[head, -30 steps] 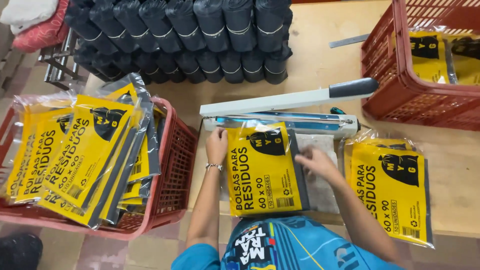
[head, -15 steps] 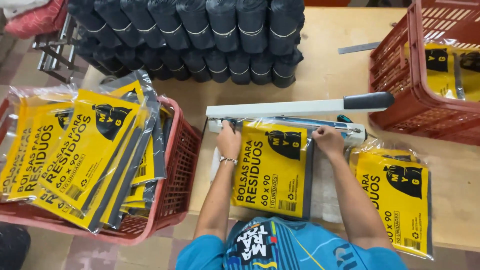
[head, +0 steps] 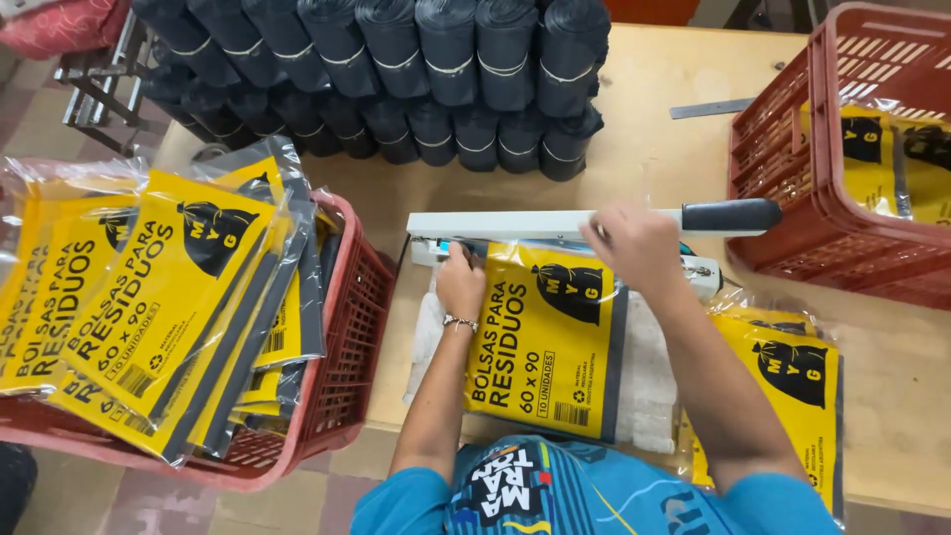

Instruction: Sealing plastic bag packages using a manual heat sealer and organizing them into a crate.

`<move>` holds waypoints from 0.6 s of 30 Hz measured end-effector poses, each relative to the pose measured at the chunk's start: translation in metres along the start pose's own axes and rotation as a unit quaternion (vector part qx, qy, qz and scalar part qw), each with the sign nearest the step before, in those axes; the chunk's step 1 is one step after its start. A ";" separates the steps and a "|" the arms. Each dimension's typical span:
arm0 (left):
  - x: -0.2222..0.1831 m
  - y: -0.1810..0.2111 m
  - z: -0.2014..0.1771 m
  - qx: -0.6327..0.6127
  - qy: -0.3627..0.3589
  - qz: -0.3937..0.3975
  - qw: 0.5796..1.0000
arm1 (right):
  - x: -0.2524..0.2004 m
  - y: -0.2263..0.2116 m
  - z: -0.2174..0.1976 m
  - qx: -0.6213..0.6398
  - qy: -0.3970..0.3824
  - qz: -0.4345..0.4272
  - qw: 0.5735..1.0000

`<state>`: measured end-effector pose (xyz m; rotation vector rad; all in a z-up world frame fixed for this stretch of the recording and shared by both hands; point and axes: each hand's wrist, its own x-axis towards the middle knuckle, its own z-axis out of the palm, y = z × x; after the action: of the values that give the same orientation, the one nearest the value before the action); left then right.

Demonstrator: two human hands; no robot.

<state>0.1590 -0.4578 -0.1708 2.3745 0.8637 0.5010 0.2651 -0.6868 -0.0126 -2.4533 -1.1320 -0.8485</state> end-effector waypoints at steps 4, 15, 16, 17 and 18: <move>0.003 -0.010 0.010 -0.004 0.008 0.006 1.000 | 0.032 0.020 0.036 -0.016 -0.143 0.081 0.986; 0.001 -0.004 0.008 -0.009 0.024 0.000 1.000 | -0.034 0.072 0.135 0.102 -0.416 0.257 0.866; 0.002 -0.006 0.008 -0.024 0.015 -0.004 1.000 | -0.034 0.073 0.138 0.105 -0.425 0.274 0.856; -0.005 -0.001 -0.003 -0.020 0.025 -0.022 0.999 | -0.035 0.073 0.137 0.109 -0.434 0.257 0.857; -0.011 0.003 -0.013 -0.037 0.026 0.000 0.999 | -0.035 0.073 0.137 0.105 -0.440 0.264 0.852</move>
<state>0.1461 -0.4620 -0.1601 2.3038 0.8541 0.5870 0.3558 -0.6863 -0.1430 -2.7591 -0.6106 0.6015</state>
